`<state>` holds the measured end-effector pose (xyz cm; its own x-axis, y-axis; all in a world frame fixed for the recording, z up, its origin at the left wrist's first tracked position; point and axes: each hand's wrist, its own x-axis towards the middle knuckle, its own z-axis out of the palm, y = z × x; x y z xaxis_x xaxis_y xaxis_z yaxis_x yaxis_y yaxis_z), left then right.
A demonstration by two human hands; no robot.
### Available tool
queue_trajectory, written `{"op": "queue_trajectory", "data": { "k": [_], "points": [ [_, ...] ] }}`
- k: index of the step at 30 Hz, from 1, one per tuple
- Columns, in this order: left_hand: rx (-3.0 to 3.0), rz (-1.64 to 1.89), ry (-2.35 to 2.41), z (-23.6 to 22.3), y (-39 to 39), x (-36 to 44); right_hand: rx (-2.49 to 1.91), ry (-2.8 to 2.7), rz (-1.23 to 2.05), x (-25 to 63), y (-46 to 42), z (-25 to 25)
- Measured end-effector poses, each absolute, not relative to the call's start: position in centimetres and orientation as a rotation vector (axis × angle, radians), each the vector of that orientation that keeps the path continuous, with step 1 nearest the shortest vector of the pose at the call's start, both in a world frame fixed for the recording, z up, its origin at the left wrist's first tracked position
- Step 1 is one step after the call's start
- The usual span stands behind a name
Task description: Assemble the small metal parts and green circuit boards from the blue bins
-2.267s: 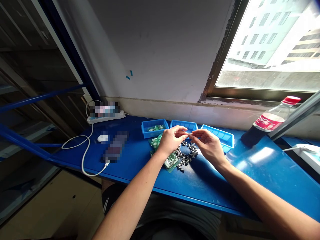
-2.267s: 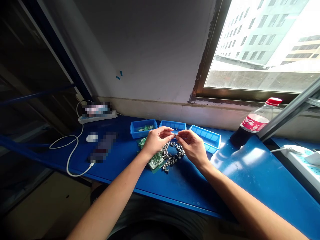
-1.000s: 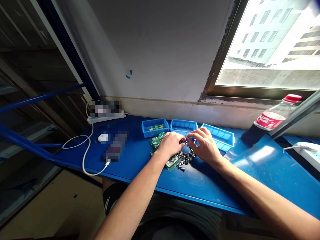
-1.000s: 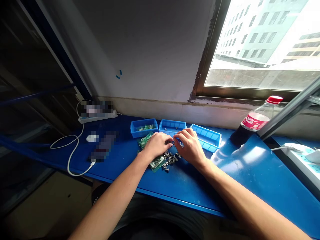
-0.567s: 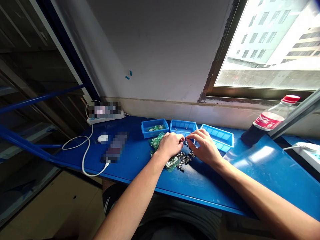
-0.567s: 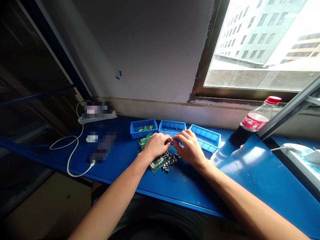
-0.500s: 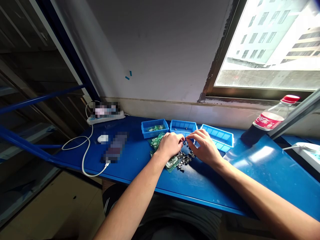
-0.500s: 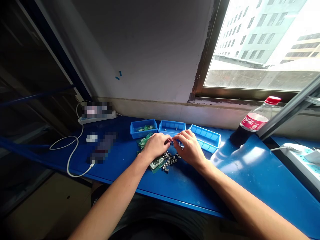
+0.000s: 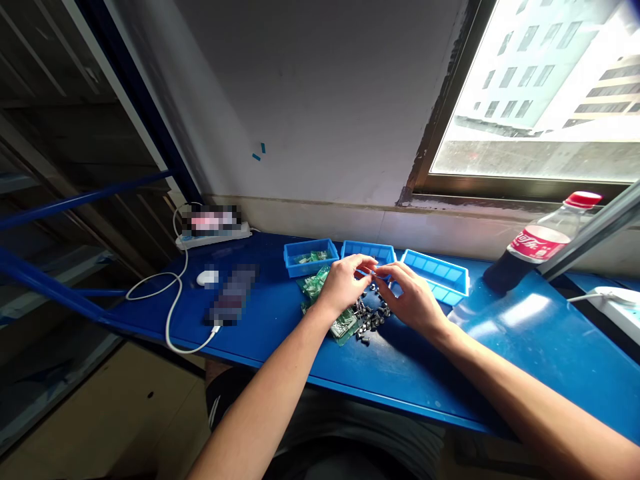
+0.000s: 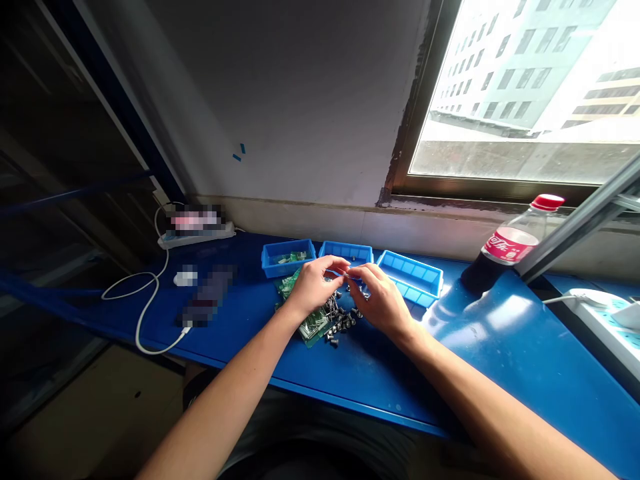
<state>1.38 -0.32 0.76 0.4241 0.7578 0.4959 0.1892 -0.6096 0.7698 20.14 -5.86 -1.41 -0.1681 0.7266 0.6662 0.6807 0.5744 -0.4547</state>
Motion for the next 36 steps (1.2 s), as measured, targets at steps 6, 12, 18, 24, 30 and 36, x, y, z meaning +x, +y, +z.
{"op": "queue_trajectory", "data": {
  "k": [6,12,18,24,30,36],
  "points": [
    [2.005,1.17,0.694,0.3,-0.2,1.6,-1.177,-1.79,0.177,20.2,-5.8,-1.6],
    [2.008,1.144,0.621,0.5,-0.4,1.5,-1.168,-1.671,0.421,20.4,-5.5,-2.2],
    [2.013,1.116,0.592,0.4,-0.4,1.5,-1.118,-1.705,0.42,20.1,-5.6,-2.1],
    [2.115,1.169,0.758,0.8,-0.8,1.5,-1.154,-1.732,0.268,20.0,-6.0,-1.3],
    [2.319,1.042,0.912,1.3,-1.0,1.0,-1.113,-1.717,0.247,20.3,-6.0,-1.1],
    [2.283,0.967,0.863,1.0,-0.8,1.2,-1.097,-1.749,0.249,20.5,-5.9,-1.4]
  ]
}}
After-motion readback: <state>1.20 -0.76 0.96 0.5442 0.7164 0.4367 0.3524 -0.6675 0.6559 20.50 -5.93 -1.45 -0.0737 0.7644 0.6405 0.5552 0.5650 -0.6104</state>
